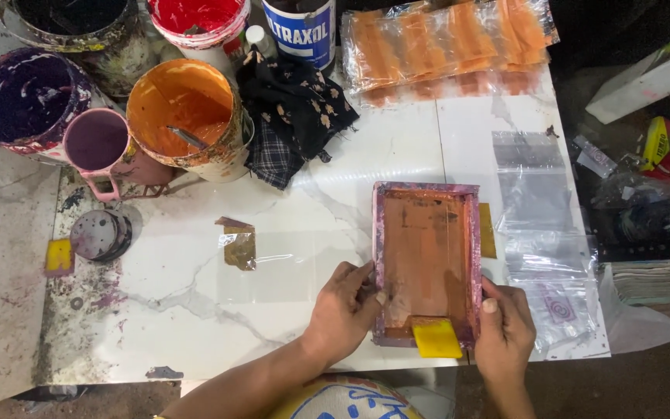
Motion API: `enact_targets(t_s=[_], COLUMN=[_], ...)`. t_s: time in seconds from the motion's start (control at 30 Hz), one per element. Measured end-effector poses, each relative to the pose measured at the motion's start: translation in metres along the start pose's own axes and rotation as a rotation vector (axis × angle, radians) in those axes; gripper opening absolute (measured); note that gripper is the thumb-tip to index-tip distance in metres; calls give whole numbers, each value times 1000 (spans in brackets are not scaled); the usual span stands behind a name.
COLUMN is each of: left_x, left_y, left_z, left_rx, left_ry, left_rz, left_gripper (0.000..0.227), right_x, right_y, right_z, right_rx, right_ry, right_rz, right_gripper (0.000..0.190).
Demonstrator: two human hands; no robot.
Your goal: The person wipes a white surface with a cloth, places a plastic sheet on the table, and then stirs orange paint in a bucket with a stick. They also handle a pink mug and a rectangular tray during the process.
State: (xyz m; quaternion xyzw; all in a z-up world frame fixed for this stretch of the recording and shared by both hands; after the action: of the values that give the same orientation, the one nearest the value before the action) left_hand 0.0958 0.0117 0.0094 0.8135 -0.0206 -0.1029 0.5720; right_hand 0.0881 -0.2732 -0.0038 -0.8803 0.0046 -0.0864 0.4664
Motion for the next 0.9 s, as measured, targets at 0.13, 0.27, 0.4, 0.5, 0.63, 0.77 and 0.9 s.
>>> enact_targets(t_s=[0.13, 0.27, 0.4, 0.5, 0.63, 0.77, 0.9], left_x=[-8, -11, -13, -14, -13, -10, -8], left_y=[-9, -17, -23, -25, -25, -17, -20], left_z=[-8, -12, -13, -14, -14, -15, -2], left_rx=[-22, 30, 44, 41, 55, 68, 59], left_ry=[6, 11, 15, 31, 22, 32, -38], left_rz=[-116, -137, -169, -174, -166, -128, -170], left_gripper=[46, 39, 50, 53, 51, 48, 49], right_x=[-3, -1, 0, 2, 3, 1, -2], right_y=[-5, -12, -18, -21, -26, -12, -5], right_z=[10, 15, 19, 21, 21, 20, 8], right_rx=[7, 1, -3, -2, 21, 24, -21], right_ry=[-32, -47, -74, -79, -85, -84, -35], right_rz=[-32, -31, -95, -93, -89, -54, -49], right_gripper=[38, 41, 43, 46, 47, 52, 48])
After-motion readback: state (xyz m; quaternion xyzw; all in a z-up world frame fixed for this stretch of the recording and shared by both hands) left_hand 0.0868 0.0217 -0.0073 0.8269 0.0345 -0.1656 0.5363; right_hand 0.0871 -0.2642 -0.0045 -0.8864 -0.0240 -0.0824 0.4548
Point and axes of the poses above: each hand's wrist, its own x-axis towards the middle knuckle, its own z-axis out of the palm, y = z × x, the point moved 8 cm from there along x, towards the middle knuckle, and after that the axes turned 7 degrees about -y, right-handed, at the moved point
